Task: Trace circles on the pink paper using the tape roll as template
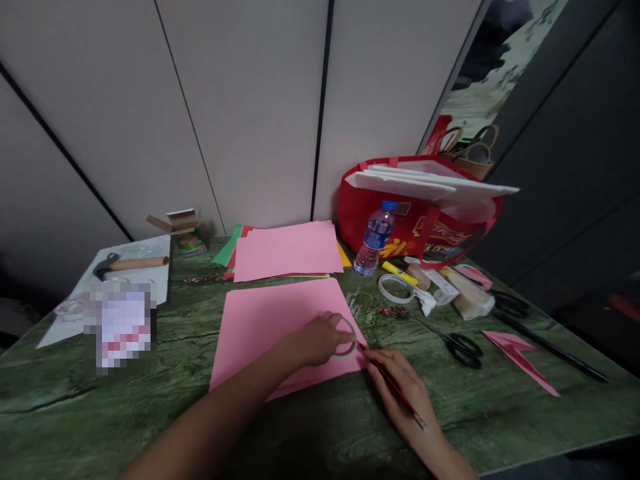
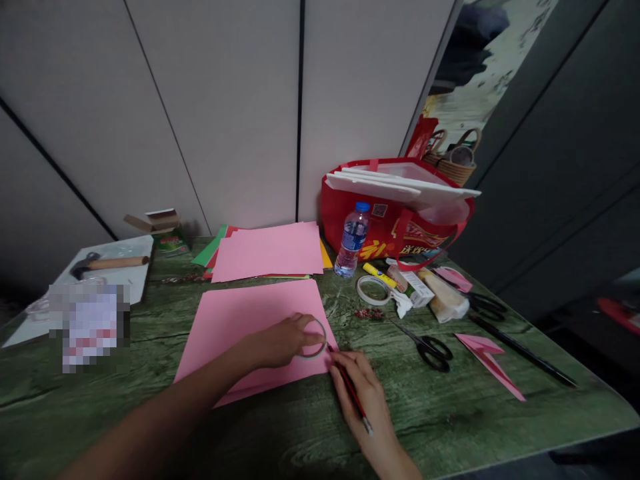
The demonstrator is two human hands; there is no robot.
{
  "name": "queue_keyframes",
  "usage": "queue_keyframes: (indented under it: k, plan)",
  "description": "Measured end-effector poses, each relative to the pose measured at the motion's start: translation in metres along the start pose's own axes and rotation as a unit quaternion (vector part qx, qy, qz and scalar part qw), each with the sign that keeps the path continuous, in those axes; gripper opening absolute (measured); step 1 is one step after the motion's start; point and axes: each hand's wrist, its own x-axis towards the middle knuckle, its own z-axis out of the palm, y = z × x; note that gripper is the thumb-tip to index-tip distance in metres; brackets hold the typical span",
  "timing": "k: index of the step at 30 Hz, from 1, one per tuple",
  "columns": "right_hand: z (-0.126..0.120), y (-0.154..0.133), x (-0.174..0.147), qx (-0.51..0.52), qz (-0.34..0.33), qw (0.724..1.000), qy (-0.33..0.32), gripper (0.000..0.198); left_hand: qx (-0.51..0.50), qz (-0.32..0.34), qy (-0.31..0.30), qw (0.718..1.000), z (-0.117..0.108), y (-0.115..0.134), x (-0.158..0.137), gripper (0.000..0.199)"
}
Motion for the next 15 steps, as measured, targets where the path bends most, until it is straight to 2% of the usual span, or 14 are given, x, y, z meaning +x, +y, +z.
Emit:
queue_keyframes:
  k: [7, 15]
  plan:
    - [-0.003, -0.006, -0.008, -0.006, -0.048, 0.997, -0.053, 0.026, 0.019, 0.007, -0.004, 1.0, -0.005, 0.002, 0.004, 0.028]
    - [0.002, -0.005, -0.012, 0.003, -0.085, 0.996, -0.041, 0.027, 0.026, -0.001, -0.008, 1.0, -0.006, -0.001, 0.008, 0.028]
